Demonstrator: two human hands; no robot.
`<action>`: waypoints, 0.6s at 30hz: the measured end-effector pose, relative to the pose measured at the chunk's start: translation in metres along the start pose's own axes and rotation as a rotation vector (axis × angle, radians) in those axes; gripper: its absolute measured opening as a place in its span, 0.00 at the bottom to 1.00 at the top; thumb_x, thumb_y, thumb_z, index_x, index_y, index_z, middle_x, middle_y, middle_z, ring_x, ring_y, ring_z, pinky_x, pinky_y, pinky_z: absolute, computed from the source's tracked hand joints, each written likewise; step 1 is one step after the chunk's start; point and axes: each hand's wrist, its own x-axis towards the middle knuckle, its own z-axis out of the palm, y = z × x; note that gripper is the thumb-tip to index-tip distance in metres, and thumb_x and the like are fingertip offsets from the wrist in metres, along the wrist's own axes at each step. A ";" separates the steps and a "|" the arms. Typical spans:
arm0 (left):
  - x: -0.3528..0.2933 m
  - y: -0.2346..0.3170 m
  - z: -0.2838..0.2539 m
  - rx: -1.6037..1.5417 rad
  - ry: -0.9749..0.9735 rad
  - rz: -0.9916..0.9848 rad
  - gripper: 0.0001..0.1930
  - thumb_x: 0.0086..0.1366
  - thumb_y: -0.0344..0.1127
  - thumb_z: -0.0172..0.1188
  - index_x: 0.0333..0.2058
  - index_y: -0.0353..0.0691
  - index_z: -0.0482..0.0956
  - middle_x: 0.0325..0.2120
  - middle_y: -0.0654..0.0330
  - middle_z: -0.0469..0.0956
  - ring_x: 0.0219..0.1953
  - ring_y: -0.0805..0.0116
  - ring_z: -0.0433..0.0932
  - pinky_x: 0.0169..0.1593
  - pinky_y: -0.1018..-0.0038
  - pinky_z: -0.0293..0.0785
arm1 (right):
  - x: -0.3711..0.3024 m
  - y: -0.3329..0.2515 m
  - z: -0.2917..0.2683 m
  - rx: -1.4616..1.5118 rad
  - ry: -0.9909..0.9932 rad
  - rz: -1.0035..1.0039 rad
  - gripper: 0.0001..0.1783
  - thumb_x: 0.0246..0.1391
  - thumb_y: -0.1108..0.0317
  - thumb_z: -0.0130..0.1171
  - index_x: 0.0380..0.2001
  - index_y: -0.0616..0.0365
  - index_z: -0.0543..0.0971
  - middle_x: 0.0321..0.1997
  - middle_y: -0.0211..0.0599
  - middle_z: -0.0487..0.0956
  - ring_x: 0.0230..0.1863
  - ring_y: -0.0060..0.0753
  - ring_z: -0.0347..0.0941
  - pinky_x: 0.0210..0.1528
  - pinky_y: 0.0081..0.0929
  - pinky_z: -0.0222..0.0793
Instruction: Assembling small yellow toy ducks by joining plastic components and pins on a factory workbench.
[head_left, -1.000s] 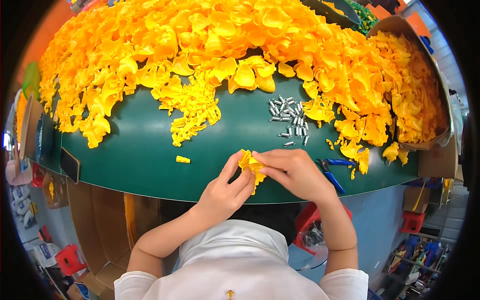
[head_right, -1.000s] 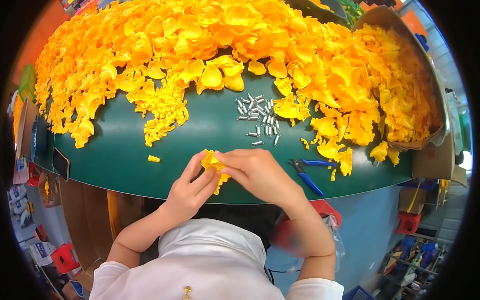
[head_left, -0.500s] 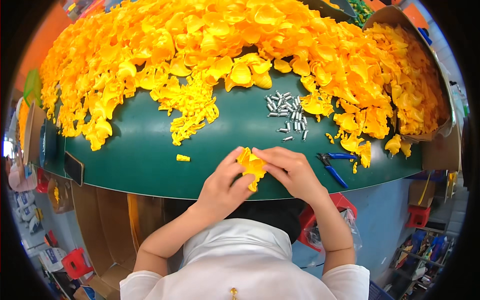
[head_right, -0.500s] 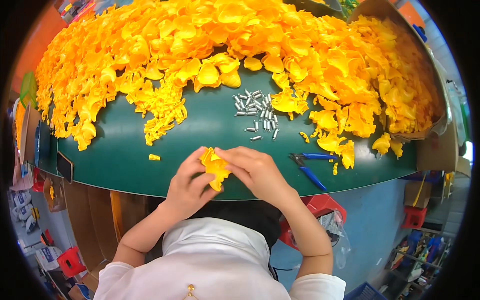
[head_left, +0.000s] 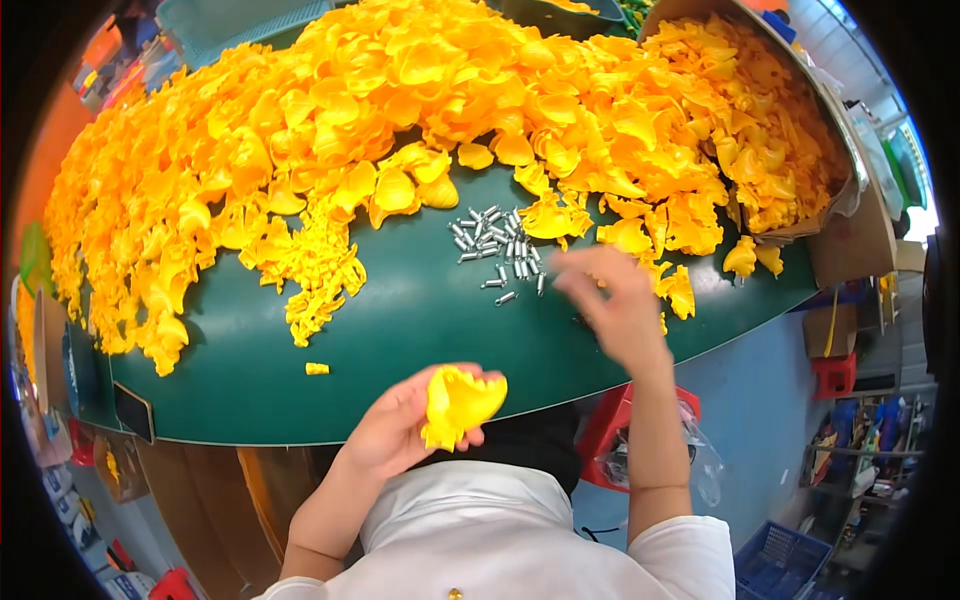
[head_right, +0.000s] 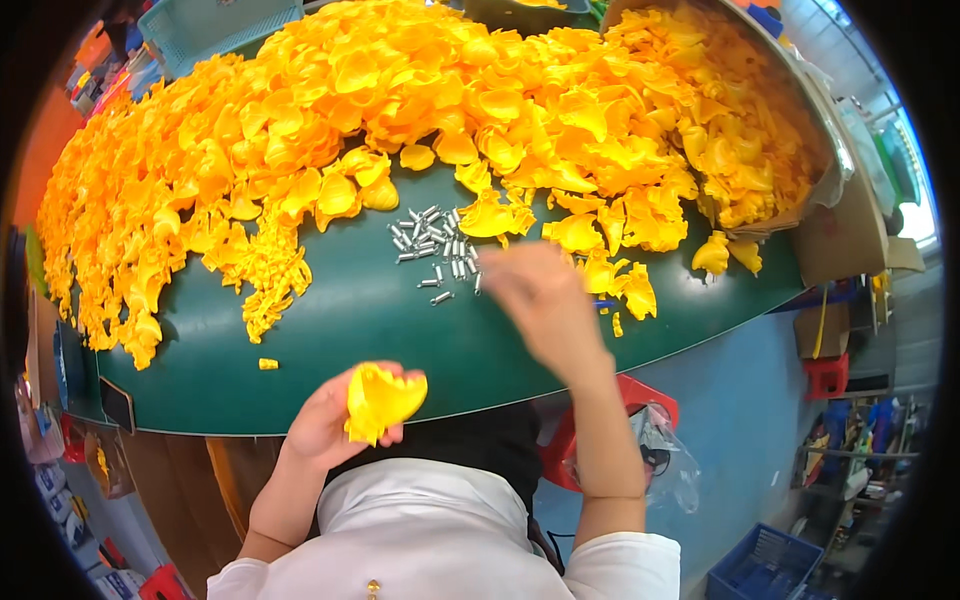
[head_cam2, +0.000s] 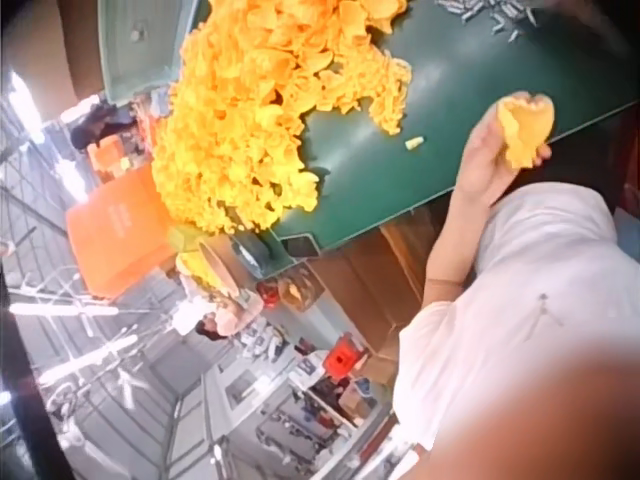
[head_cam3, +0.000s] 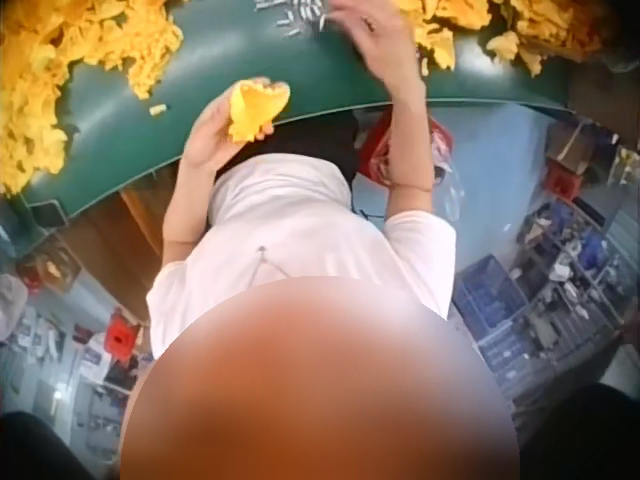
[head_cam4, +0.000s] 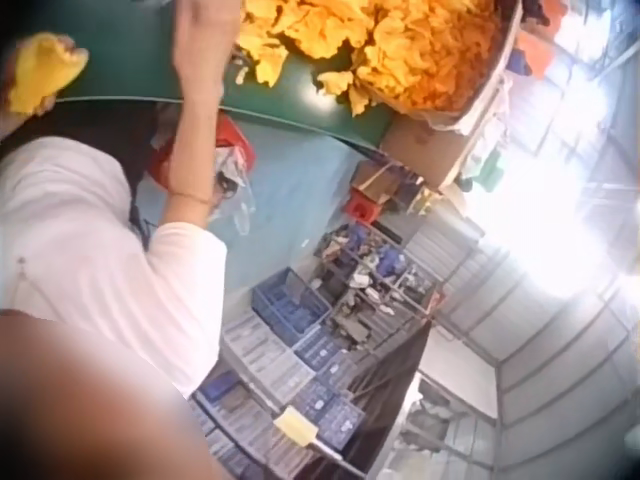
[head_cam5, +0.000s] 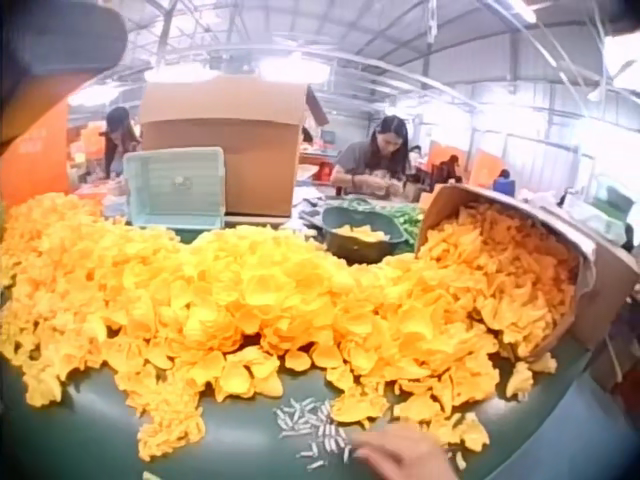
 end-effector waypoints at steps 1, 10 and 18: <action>0.006 0.000 0.001 -0.109 -0.032 0.050 0.31 0.69 0.52 0.50 0.60 0.32 0.59 0.58 0.47 0.65 0.39 0.56 0.79 0.42 0.67 0.80 | 0.003 0.022 -0.007 -0.171 0.126 -0.036 0.10 0.48 0.75 0.62 0.37 0.58 0.82 0.38 0.37 0.82 0.40 0.40 0.76 0.46 0.31 0.70; 0.014 0.003 -0.002 -0.351 -0.051 0.118 0.34 0.68 0.46 0.54 0.64 0.33 0.52 0.58 0.48 0.65 0.52 0.48 0.75 0.54 0.62 0.75 | 0.009 0.019 -0.005 -0.206 0.149 -0.037 0.09 0.50 0.77 0.61 0.37 0.59 0.82 0.35 0.36 0.81 0.37 0.35 0.75 0.40 0.27 0.69; 0.008 -0.001 -0.016 -0.249 -0.051 0.136 0.32 0.70 0.50 0.48 0.64 0.34 0.54 0.56 0.41 0.67 0.45 0.54 0.78 0.43 0.67 0.80 | -0.006 -0.009 0.040 -0.193 -0.054 -0.069 0.08 0.45 0.75 0.66 0.32 0.57 0.81 0.40 0.34 0.78 0.44 0.38 0.72 0.44 0.30 0.67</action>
